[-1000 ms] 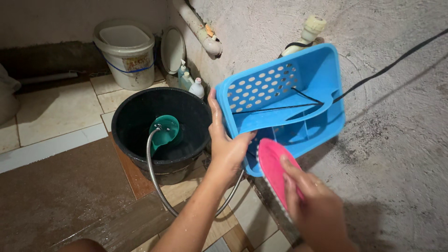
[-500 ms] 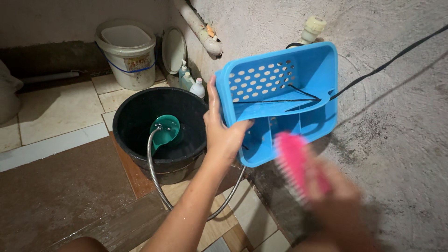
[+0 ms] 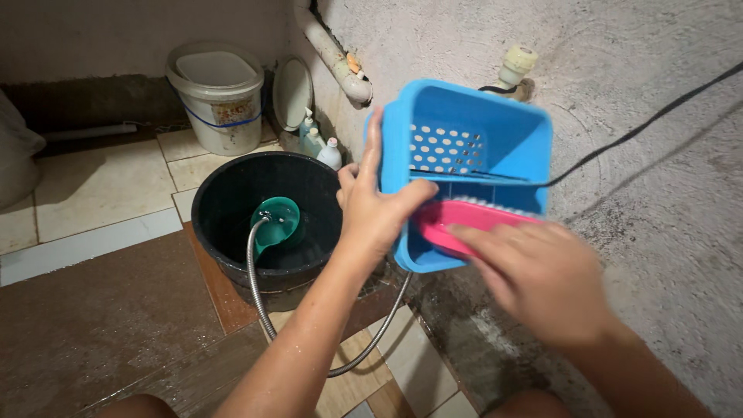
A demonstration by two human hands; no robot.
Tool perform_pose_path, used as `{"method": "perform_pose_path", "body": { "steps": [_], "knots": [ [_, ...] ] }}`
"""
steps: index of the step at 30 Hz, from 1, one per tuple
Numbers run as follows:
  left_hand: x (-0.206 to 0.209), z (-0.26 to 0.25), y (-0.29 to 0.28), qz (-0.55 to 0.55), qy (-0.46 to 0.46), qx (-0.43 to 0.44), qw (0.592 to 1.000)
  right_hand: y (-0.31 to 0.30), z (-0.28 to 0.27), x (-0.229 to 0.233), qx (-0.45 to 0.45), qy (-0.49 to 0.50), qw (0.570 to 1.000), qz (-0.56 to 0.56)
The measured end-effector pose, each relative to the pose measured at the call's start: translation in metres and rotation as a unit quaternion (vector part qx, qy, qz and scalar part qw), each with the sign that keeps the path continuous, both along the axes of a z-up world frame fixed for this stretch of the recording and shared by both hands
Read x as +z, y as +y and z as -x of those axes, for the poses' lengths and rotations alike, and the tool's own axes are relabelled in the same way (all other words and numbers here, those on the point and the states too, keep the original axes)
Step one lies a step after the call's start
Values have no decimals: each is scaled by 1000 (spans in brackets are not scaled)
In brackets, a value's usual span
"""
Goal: The person scrubs a blue plastic basket with a pink brush while rinsing it under a handheld shower head. They hold the basket with one hand and scrub the interior and exterior surfaces with the other, repeatedly rinsing the basket during the process.
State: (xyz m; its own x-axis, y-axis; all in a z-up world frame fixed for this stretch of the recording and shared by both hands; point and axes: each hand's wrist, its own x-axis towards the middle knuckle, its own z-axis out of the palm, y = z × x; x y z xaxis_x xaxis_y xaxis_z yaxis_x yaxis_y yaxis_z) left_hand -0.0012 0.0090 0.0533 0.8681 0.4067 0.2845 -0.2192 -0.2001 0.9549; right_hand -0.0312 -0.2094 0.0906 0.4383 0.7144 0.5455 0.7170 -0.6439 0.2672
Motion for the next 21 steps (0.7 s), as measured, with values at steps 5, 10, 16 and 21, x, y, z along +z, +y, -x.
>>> {"method": "perform_pose_path", "body": {
  "steps": [5, 10, 16, 21],
  "knots": [
    [4, -6, -29, -51, 15, -18, 998, 25, -26, -1, -37, 63, 989, 125],
    [-11, -23, -36, -23, -23, -11, 999, 13, -27, 28, 49, 113, 992, 34],
    [-27, -37, -42, -29, -88, -33, 995, 4, -25, 7, -109, 50, 992, 43],
    [-28, -47, -41, -32, -94, -34, 994, 13, -45, 6, -61, 145, 987, 25]
  ]
}}
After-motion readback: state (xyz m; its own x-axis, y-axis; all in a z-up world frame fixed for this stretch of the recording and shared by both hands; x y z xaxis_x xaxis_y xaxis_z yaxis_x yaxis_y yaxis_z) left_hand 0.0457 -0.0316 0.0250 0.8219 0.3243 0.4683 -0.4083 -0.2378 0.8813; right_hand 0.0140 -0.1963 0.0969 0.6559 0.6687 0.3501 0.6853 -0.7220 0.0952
